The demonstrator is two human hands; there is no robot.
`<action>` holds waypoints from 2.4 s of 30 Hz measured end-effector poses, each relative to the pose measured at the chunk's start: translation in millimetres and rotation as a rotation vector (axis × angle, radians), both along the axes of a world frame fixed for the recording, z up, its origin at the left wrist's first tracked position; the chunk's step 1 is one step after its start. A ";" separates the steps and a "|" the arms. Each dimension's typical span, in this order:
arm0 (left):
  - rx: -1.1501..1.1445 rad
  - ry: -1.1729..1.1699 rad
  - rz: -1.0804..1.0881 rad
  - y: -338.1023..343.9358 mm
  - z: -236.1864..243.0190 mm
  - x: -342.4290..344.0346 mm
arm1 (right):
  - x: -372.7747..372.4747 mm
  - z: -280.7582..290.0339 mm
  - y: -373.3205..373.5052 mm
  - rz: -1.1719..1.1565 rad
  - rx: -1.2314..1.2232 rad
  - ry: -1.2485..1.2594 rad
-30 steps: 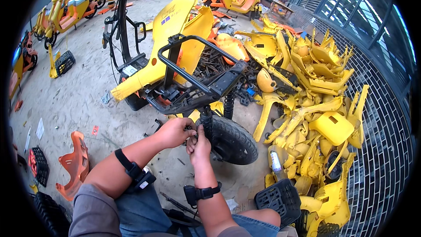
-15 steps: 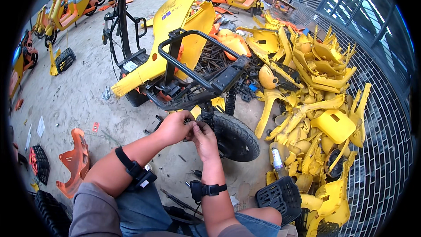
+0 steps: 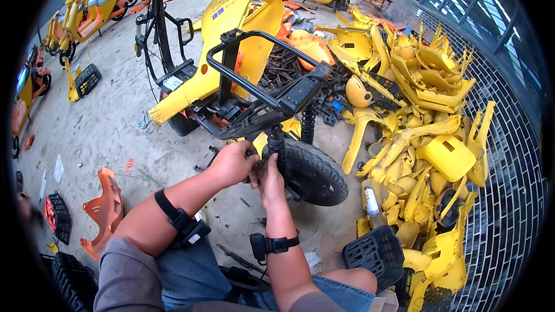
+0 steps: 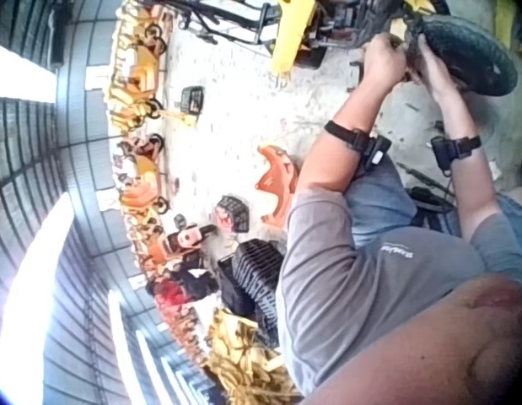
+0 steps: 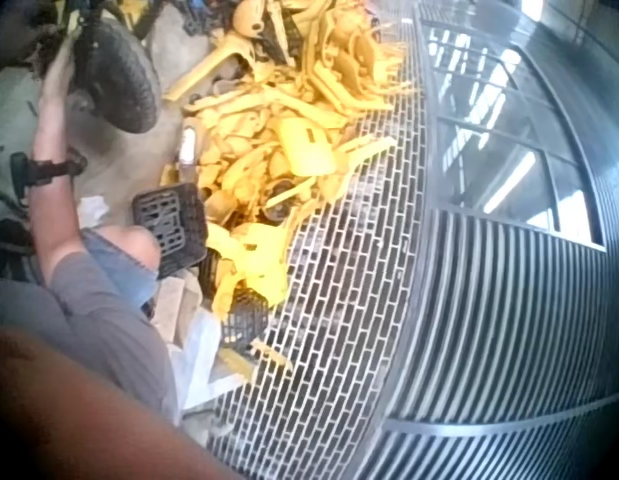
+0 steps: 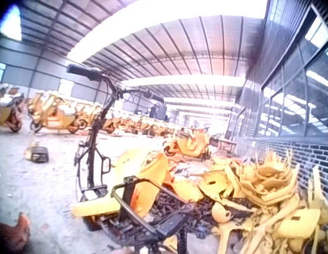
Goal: The person uses a wrench and pliers to work on the rear wheel assembly and suspension of a scooter frame. They loosen bolts and handle small metal components by hand while seated.
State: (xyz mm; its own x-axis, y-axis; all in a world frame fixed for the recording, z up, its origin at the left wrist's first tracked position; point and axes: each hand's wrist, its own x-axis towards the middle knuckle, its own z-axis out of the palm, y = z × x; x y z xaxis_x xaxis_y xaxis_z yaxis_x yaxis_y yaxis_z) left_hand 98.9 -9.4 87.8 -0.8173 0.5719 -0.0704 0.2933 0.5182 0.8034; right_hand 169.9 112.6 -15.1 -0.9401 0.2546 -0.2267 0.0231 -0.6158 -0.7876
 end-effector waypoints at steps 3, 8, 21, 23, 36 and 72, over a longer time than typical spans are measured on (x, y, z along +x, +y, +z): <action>0.015 -0.061 0.007 2.6 6.2 3.3 | -1.8 10.9 -13.2 -0.098 0.005 0.131; -0.030 0.030 -0.009 0.4 -6.9 -4.2 | 2.8 10.4 -4.6 0.026 0.090 0.059; -0.031 0.059 -0.019 1.9 4.8 5.6 | 1.9 -7.2 -3.4 0.089 0.028 0.114; 0.003 -0.024 -0.017 3.4 11.7 8.6 | 2.8 -6.8 -5.8 0.042 0.013 0.141; -0.044 0.091 -0.033 0.2 -2.4 2.8 | 4.8 -13.3 -1.7 0.123 -0.103 0.182; 0.408 -0.719 0.054 -11.0 18.4 -16.6 | 14.2 62.7 -9.6 -0.174 0.332 0.292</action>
